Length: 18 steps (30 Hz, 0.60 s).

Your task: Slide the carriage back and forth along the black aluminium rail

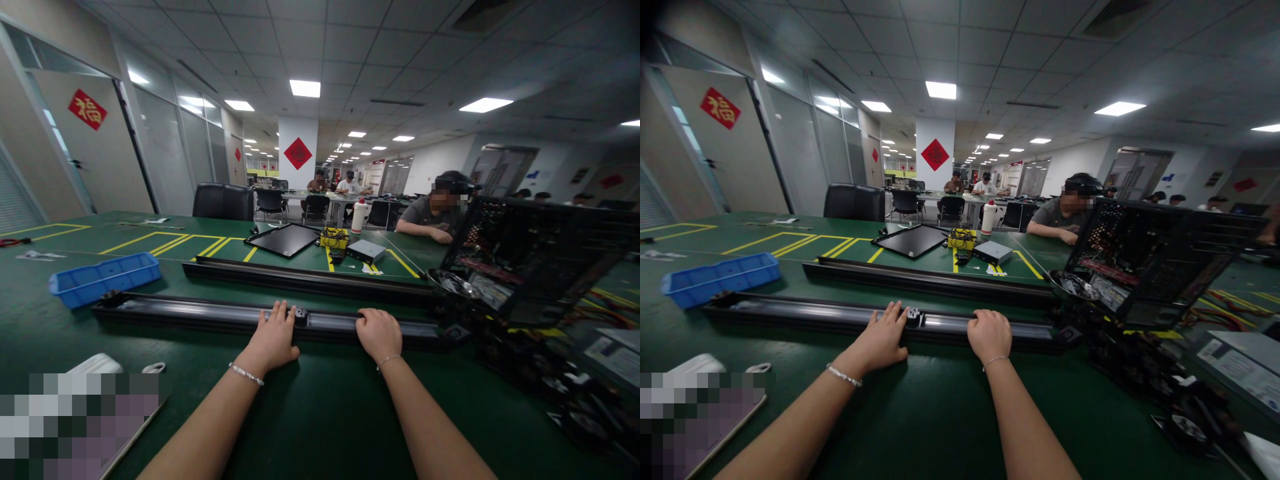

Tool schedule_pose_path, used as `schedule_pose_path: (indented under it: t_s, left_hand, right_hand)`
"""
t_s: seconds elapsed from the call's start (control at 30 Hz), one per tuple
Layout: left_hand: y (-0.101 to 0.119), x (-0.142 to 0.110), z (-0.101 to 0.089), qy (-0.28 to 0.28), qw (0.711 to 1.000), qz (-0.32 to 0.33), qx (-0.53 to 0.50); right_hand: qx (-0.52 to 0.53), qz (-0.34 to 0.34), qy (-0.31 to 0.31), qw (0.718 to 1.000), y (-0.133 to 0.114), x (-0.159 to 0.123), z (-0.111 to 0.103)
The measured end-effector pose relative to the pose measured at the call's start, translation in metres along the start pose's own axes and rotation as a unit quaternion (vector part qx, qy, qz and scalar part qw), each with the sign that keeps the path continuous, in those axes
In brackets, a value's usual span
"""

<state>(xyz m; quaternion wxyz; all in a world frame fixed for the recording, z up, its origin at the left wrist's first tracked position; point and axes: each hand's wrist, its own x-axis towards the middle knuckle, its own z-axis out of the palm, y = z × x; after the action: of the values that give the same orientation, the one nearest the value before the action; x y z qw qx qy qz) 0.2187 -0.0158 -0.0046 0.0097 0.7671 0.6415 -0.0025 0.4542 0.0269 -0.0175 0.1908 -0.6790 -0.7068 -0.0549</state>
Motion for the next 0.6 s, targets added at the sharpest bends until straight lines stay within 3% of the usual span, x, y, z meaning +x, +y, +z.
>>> schedule_pose_path:
  t_s: [0.6]
  left_hand:
    - [0.0049, -0.0002, 0.0, 0.007, 1.0, -0.009, -0.003]
  right_hand:
    - [0.002, 0.001, 0.003, 1.0, -0.0012, -0.0003, 0.0]
